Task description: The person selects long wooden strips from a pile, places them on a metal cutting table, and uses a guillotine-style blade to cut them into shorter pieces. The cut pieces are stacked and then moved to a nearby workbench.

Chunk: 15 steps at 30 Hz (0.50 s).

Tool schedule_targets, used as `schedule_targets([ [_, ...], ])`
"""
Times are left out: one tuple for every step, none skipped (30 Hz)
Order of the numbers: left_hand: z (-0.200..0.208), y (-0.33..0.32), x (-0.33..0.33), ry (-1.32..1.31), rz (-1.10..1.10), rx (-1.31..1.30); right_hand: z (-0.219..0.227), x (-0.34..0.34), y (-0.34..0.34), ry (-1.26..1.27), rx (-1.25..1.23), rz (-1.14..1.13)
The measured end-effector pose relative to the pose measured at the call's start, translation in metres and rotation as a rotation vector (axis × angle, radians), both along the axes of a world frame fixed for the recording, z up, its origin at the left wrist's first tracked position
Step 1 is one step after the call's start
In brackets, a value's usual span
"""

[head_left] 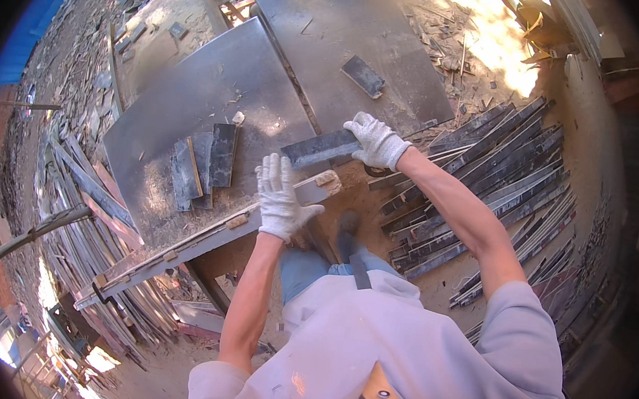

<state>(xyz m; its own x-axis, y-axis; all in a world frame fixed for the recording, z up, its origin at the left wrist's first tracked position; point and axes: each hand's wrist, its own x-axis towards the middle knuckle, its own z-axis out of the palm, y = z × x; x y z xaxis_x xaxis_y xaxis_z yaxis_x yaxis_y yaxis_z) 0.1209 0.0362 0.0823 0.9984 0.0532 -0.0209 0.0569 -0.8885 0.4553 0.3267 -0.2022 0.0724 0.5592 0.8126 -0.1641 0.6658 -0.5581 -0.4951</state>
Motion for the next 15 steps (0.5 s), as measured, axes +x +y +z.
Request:
schedule_targets([
  [-0.013,-0.002,0.002,0.058,-0.056,0.000,-0.010,-0.002,0.012,-0.004,-0.014,0.069],
  [-0.030,0.000,0.003,0.081,-0.047,0.072,-0.019,-0.004,0.023,-0.010,-0.027,0.139],
  [-0.032,-0.001,0.006,0.135,-0.044,0.061,-0.029,-0.006,0.024,-0.002,-0.039,0.166],
  [-0.034,0.000,0.008,0.189,-0.045,0.050,-0.038,-0.010,0.021,0.006,-0.047,0.170],
  [-0.035,-0.001,0.008,0.207,-0.043,0.044,-0.042,-0.009,0.016,0.025,-0.040,0.170],
  [-0.037,0.000,0.008,0.225,-0.043,0.037,-0.045,-0.009,0.012,0.045,-0.033,0.167],
  [-0.039,0.001,0.008,0.244,-0.046,0.031,-0.049,-0.014,0.007,0.032,0.007,0.178],
  [-0.039,0.001,0.009,0.231,-0.051,0.012,-0.047,-0.018,0.002,0.015,0.047,0.189],
  [-0.038,0.002,0.010,0.220,-0.058,-0.007,-0.046,-0.017,-0.004,0.040,0.051,0.191],
  [-0.038,0.001,0.010,0.209,-0.065,-0.026,-0.047,-0.015,-0.008,0.018,0.039,0.175],
  [-0.039,0.002,0.009,0.183,-0.075,0.005,-0.047,-0.014,-0.008,-0.002,0.033,0.160],
  [-0.040,0.003,0.009,0.147,-0.071,0.001,-0.048,-0.017,-0.006,-0.018,0.032,0.144],
  [-0.042,0.003,0.008,0.146,-0.070,-0.012,-0.048,-0.017,-0.008,-0.005,0.037,0.131],
  [-0.040,0.003,0.011,0.144,-0.070,-0.021,-0.047,-0.020,-0.008,-0.018,0.038,0.091],
  [-0.041,0.003,0.010,0.119,-0.065,-0.005,-0.043,-0.021,-0.006,-0.034,0.023,0.070],
])
